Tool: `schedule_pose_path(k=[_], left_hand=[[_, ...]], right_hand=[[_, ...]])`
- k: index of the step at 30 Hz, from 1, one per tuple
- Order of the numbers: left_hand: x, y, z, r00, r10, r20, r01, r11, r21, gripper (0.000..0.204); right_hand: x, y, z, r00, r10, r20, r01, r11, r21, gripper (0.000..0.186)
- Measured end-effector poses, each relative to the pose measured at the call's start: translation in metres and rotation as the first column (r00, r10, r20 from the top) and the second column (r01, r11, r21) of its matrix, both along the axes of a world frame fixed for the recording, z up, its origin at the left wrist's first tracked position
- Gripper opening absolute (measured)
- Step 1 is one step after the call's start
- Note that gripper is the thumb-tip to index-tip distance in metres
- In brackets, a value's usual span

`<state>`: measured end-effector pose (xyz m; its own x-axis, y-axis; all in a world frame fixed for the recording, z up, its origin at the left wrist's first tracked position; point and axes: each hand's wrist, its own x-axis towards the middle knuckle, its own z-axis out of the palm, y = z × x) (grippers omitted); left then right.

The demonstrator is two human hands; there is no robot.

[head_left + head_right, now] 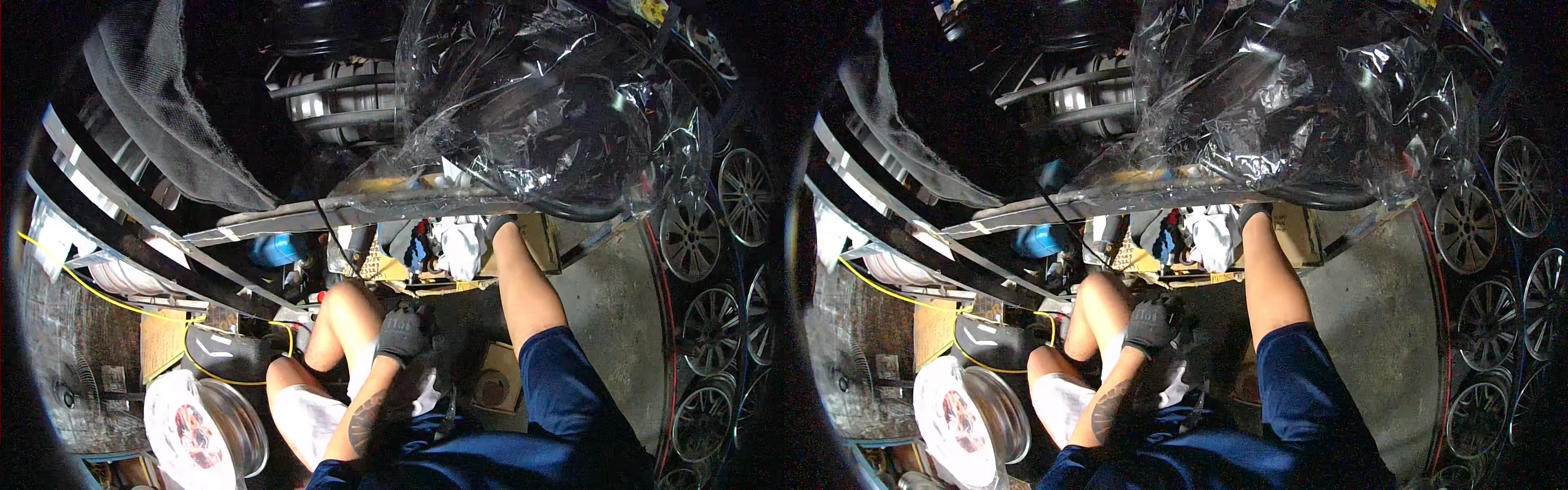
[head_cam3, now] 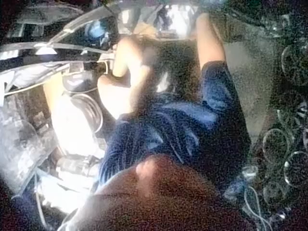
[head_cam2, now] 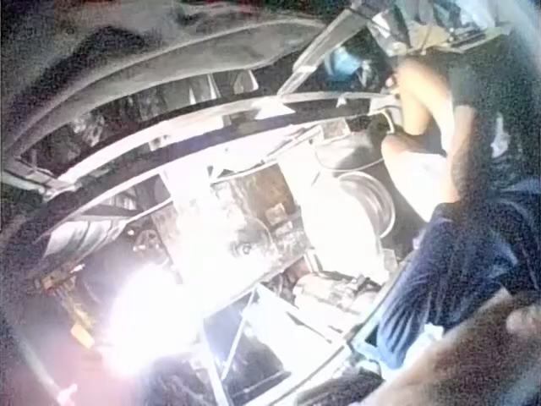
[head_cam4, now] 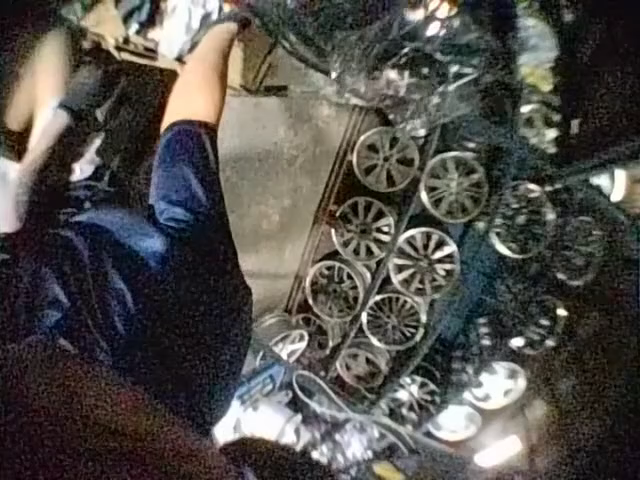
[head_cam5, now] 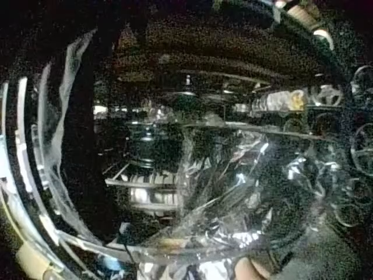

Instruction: Cleaning, polishing, and masking an automotive wheel rim for restoration.

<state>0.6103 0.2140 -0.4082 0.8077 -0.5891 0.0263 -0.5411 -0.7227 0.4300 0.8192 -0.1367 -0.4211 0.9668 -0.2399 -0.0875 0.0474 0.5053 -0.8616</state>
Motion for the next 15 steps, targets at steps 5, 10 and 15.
schedule_pose_path(k=[5,10,15], left_hand=[[-0.002,-0.005,-0.002,0.999,-0.052,0.002,0.052,0.999,0.014,0.044],[-0.001,0.001,0.016,0.998,-0.033,-0.051,0.033,0.999,-0.004,0.043],[-0.003,0.002,0.008,1.0,-0.02,-0.008,0.02,0.999,-0.036,0.044]], right_hand=[[0.004,-0.033,0.007,0.995,-0.072,-0.062,0.042,0.916,-0.398,0.036],[-0.025,-0.028,-0.014,0.983,-0.154,-0.101,0.034,0.689,-0.724,0.034],[-0.054,-0.033,-0.029,0.964,-0.251,-0.084,0.006,0.336,-0.942,0.032]])
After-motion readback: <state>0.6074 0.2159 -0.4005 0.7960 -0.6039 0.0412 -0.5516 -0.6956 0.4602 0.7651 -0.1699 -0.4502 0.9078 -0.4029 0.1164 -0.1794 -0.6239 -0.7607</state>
